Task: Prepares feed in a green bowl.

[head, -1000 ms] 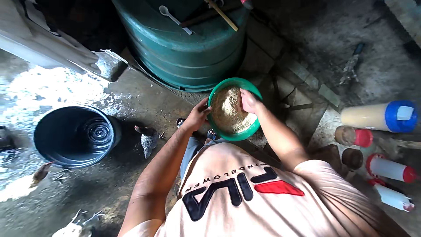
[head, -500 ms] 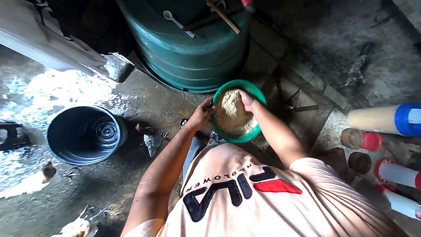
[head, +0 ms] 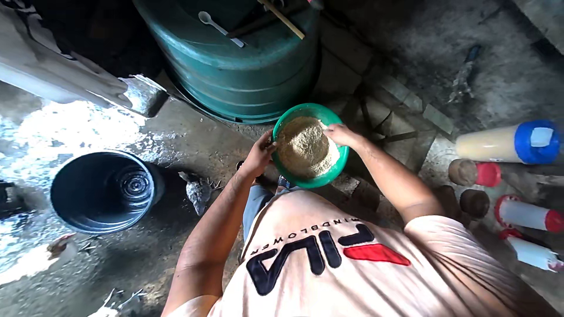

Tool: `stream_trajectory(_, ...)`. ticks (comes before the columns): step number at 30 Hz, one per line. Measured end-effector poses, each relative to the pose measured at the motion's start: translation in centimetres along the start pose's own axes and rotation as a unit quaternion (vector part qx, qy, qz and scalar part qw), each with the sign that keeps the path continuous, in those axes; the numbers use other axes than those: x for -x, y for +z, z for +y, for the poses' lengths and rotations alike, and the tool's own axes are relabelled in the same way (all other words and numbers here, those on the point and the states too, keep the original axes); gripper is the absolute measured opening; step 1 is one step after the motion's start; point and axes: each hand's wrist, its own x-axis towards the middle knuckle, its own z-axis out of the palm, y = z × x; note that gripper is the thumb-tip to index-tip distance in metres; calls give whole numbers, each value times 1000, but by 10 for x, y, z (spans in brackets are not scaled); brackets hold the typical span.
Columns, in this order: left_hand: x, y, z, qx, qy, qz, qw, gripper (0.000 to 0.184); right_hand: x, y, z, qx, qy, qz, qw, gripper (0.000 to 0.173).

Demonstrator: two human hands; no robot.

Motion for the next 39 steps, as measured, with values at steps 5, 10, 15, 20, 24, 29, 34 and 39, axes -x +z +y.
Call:
stream_trajectory(5, 4, 9, -8, 37, -17, 32, 999, 47, -4, 37, 14, -175, 136, -68, 973, 66)
stream_trajectory(10, 6, 11, -20, 63, -32, 45, 996, 47, -13, 84, 31, -462, 138, -119, 868, 60)
stream_trajectory(15, 11, 13, -18, 65, -23, 39, 997, 48, -6, 105, 11, -528, 137, -118, 830, 72)
stream_trajectory(20, 9, 15, -14, 47, -16, 32, 998, 47, -18, 109, 2, -547, 129, -123, 818, 75)
stream_trajectory(24, 8, 13, -5, 52, -20, 28, 998, 48, -18, 103, -3, -556, 121, -115, 814, 72)
stream_trajectory(29, 1, 9, -4, 51, -21, 31, 998, 47, -15, 72, 17, -576, 18, -143, 805, 70)
stream_trajectory(34, -1, 10, -1, 53, -25, 26, 998, 45, -3, 32, 15, -494, -18, -22, 869, 60)
stream_trajectory(39, -6, 13, 2, 49, -23, 15, 998, 44, 30, 24, -39, -180, -117, 53, 975, 61)
